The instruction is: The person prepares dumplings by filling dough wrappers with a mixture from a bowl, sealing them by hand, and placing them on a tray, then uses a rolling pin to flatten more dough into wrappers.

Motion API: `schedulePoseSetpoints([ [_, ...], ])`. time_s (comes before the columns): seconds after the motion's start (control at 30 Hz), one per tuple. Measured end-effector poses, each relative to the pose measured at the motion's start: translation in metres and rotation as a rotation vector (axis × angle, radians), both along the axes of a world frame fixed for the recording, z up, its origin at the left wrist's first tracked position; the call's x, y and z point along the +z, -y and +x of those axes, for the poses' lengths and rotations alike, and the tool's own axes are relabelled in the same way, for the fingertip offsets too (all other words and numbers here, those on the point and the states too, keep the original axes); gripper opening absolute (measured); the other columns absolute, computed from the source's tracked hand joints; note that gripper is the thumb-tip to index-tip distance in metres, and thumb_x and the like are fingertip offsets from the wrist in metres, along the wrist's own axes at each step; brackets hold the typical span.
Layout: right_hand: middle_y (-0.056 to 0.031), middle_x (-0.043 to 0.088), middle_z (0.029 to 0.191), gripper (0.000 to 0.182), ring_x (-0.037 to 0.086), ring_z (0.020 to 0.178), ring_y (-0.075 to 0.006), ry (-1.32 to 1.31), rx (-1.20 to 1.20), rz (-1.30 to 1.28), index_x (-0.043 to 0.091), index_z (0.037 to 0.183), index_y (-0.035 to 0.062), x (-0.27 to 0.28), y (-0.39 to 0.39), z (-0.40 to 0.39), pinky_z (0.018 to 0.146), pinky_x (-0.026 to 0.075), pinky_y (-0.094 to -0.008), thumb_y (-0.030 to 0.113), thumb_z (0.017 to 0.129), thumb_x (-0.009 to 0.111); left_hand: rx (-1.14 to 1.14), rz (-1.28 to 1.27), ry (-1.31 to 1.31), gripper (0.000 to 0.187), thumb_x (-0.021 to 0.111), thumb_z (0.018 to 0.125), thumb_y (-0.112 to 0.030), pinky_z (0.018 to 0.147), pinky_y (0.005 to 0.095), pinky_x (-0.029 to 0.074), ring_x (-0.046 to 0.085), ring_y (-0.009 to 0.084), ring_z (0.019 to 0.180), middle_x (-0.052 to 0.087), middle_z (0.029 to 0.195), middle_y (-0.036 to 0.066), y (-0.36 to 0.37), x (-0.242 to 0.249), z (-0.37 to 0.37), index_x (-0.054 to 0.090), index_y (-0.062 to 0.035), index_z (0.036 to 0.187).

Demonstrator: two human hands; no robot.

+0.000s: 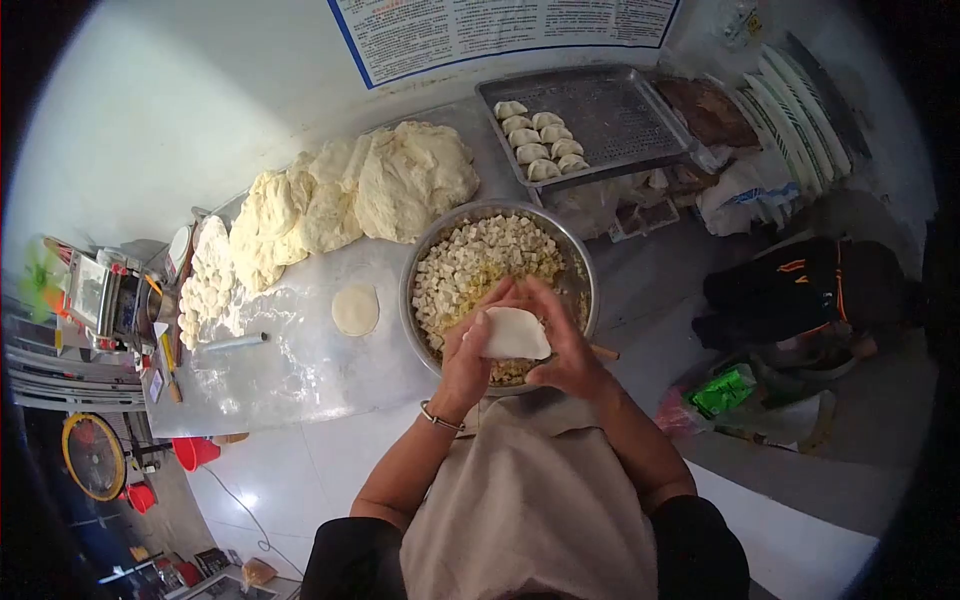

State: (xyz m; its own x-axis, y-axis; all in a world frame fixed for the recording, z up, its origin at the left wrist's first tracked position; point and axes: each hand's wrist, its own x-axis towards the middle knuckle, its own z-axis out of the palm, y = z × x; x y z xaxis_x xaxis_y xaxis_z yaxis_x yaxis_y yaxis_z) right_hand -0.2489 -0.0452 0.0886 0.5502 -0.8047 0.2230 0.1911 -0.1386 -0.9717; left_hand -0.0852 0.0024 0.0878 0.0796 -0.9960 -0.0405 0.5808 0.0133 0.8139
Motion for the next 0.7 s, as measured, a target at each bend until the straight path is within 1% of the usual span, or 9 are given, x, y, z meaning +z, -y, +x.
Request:
schedulePoseSetpoints([
  [0.03, -0.0159, 0.054, 0.130, 0.067, 0.054, 0.120, -0.0235, -0.025, -0.008, -0.013, 0.037, 0.144, 0.0013, -0.001, -0.002, 0.002, 0.102, 0.042, -0.0381, 0.039, 0.095, 0.063, -0.006, 0.001, 0.012, 0.048, 0.045, 0.104, -0.036, 0.107, 0.0371, 0.040, 0.048, 0.0248, 0.131, 0.042, 0.150, 0.018, 0.001, -0.001, -0.002, 0.059, 0.0045, 0.127],
  [0.1, -0.0169, 0.059, 0.124, 0.058, 0.060, 0.113, -0.0254, -0.090, 0.005, -0.033, 0.041, 0.142, 0.0002, 0.003, -0.006, 0.007, 0.097, 0.046, -0.0394, 0.037, 0.099, 0.056, -0.016, 0.005, 0.036, 0.051, 0.045, 0.103, -0.038, 0.113, 0.0400, 0.033, 0.040, 0.0278, 0.139, 0.039, 0.151, 0.020, 0.002, -0.001, -0.005, 0.060, 0.0059, 0.125],
  [0.2, -0.0182, 0.067, 0.108, 0.048, 0.067, 0.097, -0.0286, -0.346, 0.039, 0.290, 0.049, 0.135, -0.0013, 0.024, -0.005, -0.003, 0.085, 0.051, -0.0394, 0.032, 0.102, 0.048, 0.031, -0.026, 0.238, 0.047, 0.047, 0.103, -0.036, 0.114, 0.0400, 0.032, 0.041, 0.0287, 0.138, 0.041, 0.150, 0.021, 0.000, -0.002, -0.008, 0.059, 0.0049, 0.124],
  [0.3, -0.0185, 0.069, 0.091, 0.041, 0.069, 0.080, -0.0297, -0.262, -0.055, -0.098, 0.056, 0.127, -0.0019, 0.010, 0.000, -0.001, 0.071, 0.052, -0.0399, 0.029, 0.101, 0.049, -0.017, -0.097, 0.302, 0.044, 0.044, 0.105, -0.032, 0.109, 0.0370, 0.038, 0.048, 0.0250, 0.132, 0.045, 0.148, 0.017, 0.000, -0.005, -0.005, 0.055, 0.0031, 0.131],
  [0.4, -0.0210, 0.068, 0.092, 0.036, 0.069, 0.078, -0.0330, -0.307, -0.090, -0.138, 0.058, 0.121, -0.0016, 0.008, 0.003, 0.002, 0.069, 0.052, -0.0418, 0.027, 0.101, 0.048, 0.075, -0.044, 0.448, 0.040, 0.044, 0.105, -0.027, 0.100, 0.0354, 0.046, 0.059, 0.0231, 0.118, 0.060, 0.132, 0.017, -0.001, 0.001, -0.014, 0.056, 0.0026, 0.129],
  [0.5, -0.0211, 0.067, 0.086, 0.031, 0.068, 0.075, -0.0360, -0.420, -0.133, -0.270, 0.059, 0.115, -0.0009, 0.003, 0.006, 0.005, 0.067, 0.052, -0.0440, 0.024, 0.101, 0.047, 0.190, -0.061, 0.689, 0.033, 0.042, 0.105, -0.022, 0.085, 0.0343, 0.052, 0.067, 0.0235, 0.097, 0.069, 0.111, 0.017, 0.001, -0.003, -0.020, 0.058, 0.0026, 0.121],
  [0.6, -0.0193, 0.063, 0.078, 0.024, 0.066, 0.070, -0.0364, -0.434, -0.183, -0.377, 0.059, 0.108, 0.0005, -0.002, 0.010, 0.008, 0.062, 0.051, -0.0434, 0.019, 0.099, 0.048, 0.291, -0.037, 0.841, 0.026, 0.041, 0.104, -0.017, 0.073, 0.0368, 0.051, 0.067, 0.0267, 0.080, 0.068, 0.093, 0.018, 0.004, -0.003, -0.029, 0.058, 0.0018, 0.110],
  [0.7, -0.0166, 0.059, 0.071, 0.018, 0.063, 0.062, -0.0334, -0.489, -0.183, -0.500, 0.059, 0.104, 0.0020, -0.010, 0.017, 0.006, 0.056, 0.049, -0.0422, 0.016, 0.098, 0.050, 0.337, -0.012, 0.896, 0.023, 0.040, 0.103, -0.014, 0.070, 0.0386, 0.050, 0.065, 0.0308, 0.076, 0.065, 0.088, 0.020, 0.009, -0.013, -0.035, 0.056, 0.0014, 0.105],
])
